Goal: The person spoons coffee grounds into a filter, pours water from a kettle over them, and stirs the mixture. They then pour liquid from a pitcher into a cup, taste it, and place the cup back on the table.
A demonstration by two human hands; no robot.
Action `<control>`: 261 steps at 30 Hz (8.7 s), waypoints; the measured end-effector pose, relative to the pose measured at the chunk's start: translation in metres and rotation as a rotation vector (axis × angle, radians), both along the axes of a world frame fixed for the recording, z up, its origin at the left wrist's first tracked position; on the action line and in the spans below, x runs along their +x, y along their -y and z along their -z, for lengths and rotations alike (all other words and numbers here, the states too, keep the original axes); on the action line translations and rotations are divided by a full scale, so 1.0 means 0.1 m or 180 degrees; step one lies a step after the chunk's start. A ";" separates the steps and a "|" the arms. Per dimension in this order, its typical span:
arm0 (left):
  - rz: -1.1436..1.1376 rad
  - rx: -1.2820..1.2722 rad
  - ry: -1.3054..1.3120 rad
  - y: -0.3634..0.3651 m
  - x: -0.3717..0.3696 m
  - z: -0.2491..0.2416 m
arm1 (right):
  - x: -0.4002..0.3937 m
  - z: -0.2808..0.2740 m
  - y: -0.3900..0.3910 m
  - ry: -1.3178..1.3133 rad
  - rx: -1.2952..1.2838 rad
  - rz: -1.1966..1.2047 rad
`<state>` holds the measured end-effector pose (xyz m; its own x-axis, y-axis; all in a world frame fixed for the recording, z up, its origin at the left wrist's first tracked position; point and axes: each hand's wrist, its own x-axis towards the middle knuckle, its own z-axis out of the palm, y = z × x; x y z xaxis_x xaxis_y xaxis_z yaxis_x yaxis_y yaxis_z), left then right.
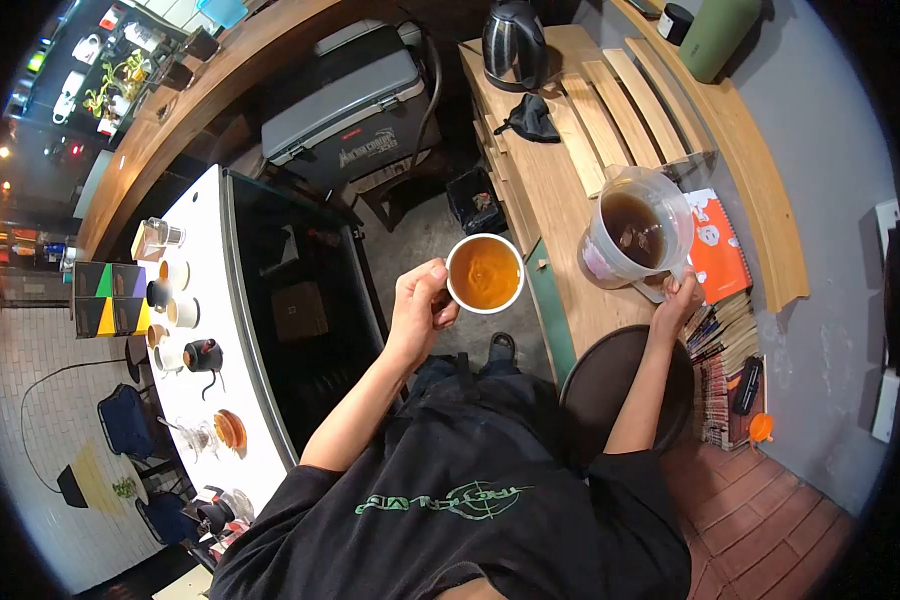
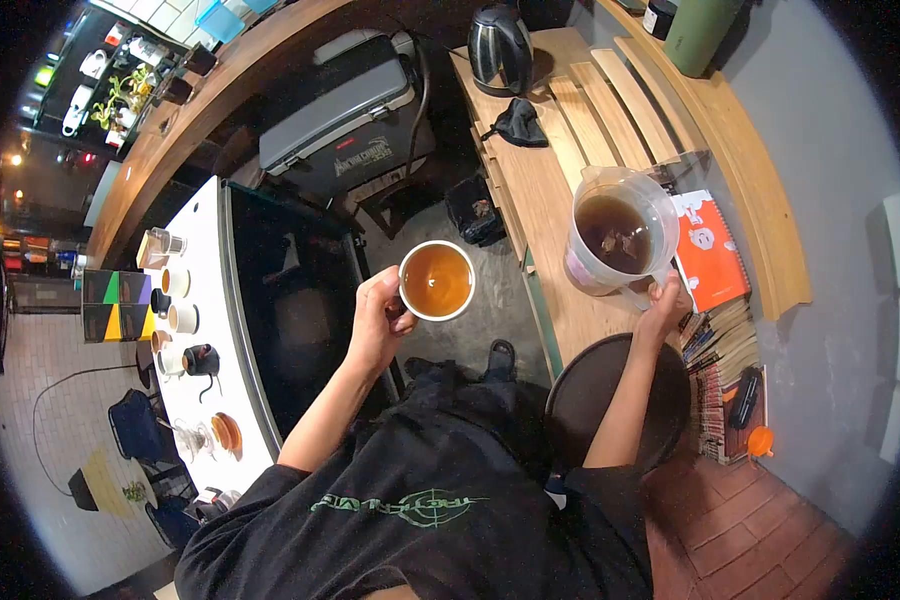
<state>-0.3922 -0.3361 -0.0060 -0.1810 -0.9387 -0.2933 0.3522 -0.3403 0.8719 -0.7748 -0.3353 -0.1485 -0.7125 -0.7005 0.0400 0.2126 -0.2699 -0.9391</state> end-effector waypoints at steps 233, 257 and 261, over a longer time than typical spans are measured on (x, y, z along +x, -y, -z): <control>0.0129 0.0935 -0.1309 0.63 -0.31 0.40 | 0.09 -0.16 -0.19 -0.0248 0.0256 -0.0017; 0.0276 0.0871 -0.1622 0.83 -0.49 0.89 | 0.47 -2.24 0.04 -0.1734 0.0983 -0.1587; 0.0278 0.0840 -0.1871 0.79 -0.46 0.85 | 0.55 -2.39 0.10 -0.2006 0.0950 -0.1773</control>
